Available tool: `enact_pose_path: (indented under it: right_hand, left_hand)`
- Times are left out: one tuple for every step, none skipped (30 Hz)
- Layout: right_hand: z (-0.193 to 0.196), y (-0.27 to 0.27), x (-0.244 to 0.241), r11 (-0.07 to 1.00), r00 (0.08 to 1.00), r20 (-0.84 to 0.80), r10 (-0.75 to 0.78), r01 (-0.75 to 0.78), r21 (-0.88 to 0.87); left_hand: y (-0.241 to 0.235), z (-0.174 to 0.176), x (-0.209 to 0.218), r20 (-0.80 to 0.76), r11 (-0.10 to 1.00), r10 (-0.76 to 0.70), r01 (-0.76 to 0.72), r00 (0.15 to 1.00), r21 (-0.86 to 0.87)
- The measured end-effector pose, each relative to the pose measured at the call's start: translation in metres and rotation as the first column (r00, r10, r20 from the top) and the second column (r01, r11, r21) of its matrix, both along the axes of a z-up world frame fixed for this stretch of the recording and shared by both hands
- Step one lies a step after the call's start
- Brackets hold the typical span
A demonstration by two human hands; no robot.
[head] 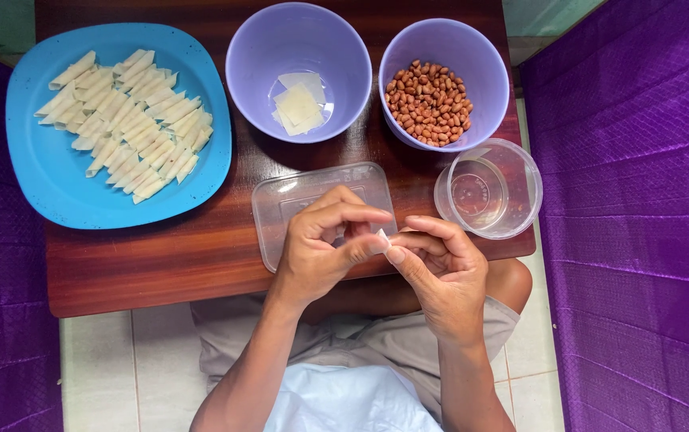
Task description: The person sits at a table and folds thin, square wrappers around peanuts to create small dumplings. They place the finished dumplings onto a blue plate. The person uses their hands to pick up peanuts from a bowl and wrappers from a separate bowl, folding them into a triangular shape.
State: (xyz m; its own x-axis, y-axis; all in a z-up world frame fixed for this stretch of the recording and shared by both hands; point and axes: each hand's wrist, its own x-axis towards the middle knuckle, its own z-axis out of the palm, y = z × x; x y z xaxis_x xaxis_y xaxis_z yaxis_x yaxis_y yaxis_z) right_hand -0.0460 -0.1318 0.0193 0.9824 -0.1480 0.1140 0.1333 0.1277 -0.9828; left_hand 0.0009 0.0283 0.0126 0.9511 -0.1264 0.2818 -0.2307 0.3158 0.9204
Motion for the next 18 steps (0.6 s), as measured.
enact_pose_path:
  right_hand:
    - [0.0, 0.001, 0.001, 1.0, 1.0, 0.001, 0.001, -0.001, -0.001]
    - [-0.001, 0.002, 0.001, 1.0, 1.0, -0.013, -0.002, 0.002, 0.011]
    - [-0.001, 0.004, 0.001, 1.0, 1.0, -0.027, -0.005, 0.006, 0.023]
    - [-0.009, 0.002, 0.002, 1.0, 1.0, -0.03, -0.002, 0.002, 0.023]
    - [-0.017, -0.001, 0.003, 0.998, 0.999, -0.036, 0.003, 0.0, 0.063]
    - [-0.025, -0.004, 0.005, 0.995, 0.999, -0.04, 0.005, -0.001, 0.103]
    - [-0.025, -0.001, 0.005, 0.995, 0.999, -0.041, 0.007, -0.003, 0.101]
    - [-0.026, 0.002, 0.007, 0.98, 0.999, -0.054, 0.003, 0.008, 0.2]
    - [-0.027, 0.007, 0.008, 0.955, 0.998, -0.067, 0.001, 0.019, 0.297]
    - [-0.028, 0.009, 0.009, 0.954, 0.998, -0.068, 0.01, 0.011, 0.299]
    - [-0.029, 0.012, 0.009, 0.945, 0.997, -0.068, 0.019, 0.004, 0.326]
    - [-0.031, 0.017, 0.012, 0.934, 0.997, -0.067, 0.043, -0.016, 0.356]
    - [-0.03, 0.02, 0.01, 0.932, 0.996, -0.066, 0.066, -0.038, 0.361]
    - [-0.03, 0.026, 0.011, 0.928, 0.995, -0.079, 0.056, -0.023, 0.371]
    - [-0.03, 0.033, 0.012, 0.925, 0.995, -0.092, 0.046, -0.008, 0.38]
    - [-0.033, 0.038, 0.013, 0.921, 0.993, -0.09, 0.079, -0.038, 0.387]
    - [-0.036, 0.042, 0.015, 0.916, 0.992, -0.086, 0.093, -0.052, 0.397]
    - [-0.038, 0.044, 0.015, 0.914, 0.992, -0.082, 0.091, -0.05, 0.403]
  left_hand:
    - [0.0, 0.001, 0.001, 0.001, 1.0, 0.001, -0.001, 1.0, -0.001]
    - [0.001, 0.003, 0.001, 0.02, 1.0, 0.007, -0.008, 1.0, 0.03]
    - [0.003, 0.004, 0.0, 0.04, 0.998, 0.012, -0.015, 0.999, 0.061]
    - [0.006, 0.004, 0.001, 0.037, 0.998, 0.016, -0.018, 0.999, 0.061]
    - [0.01, 0.005, 0.001, 0.039, 0.995, 0.066, -0.068, 0.997, 0.07]
    - [0.013, 0.006, 0.003, 0.043, 0.99, 0.114, -0.117, 0.993, 0.077]
    - [0.013, 0.003, 0.0, 0.043, 0.99, 0.116, -0.119, 0.992, 0.075]
    - [0.013, 0.0, -0.002, 0.008, 0.992, 0.104, -0.105, 0.995, 0.077]
    - [0.014, -0.003, -0.004, -0.027, 0.993, 0.092, -0.09, 0.995, 0.077]
    - [0.013, -0.005, -0.007, -0.027, 0.992, 0.101, -0.099, 0.994, 0.08]
    - [0.013, -0.007, -0.011, -0.036, 0.996, 0.048, -0.045, 0.998, 0.077]
    - [0.015, -0.009, -0.014, -0.043, 0.997, 0.009, -0.006, 0.999, 0.077]
    - [0.014, -0.013, -0.016, -0.042, 0.996, 0.032, -0.029, 0.999, 0.082]
    - [0.016, -0.016, -0.018, -0.063, 0.999, 0.036, -0.035, 0.997, 0.025]
    - [0.019, -0.02, -0.02, -0.083, 0.999, 0.039, -0.042, 0.996, -0.033]
    - [0.025, -0.023, -0.023, -0.08, 0.997, 0.072, -0.074, 0.994, -0.025]
    - [0.03, -0.027, -0.027, -0.092, 0.995, 0.09, -0.092, 0.992, -0.023]
    - [0.033, -0.03, -0.029, -0.105, 0.995, 0.092, -0.095, 0.99, -0.026]
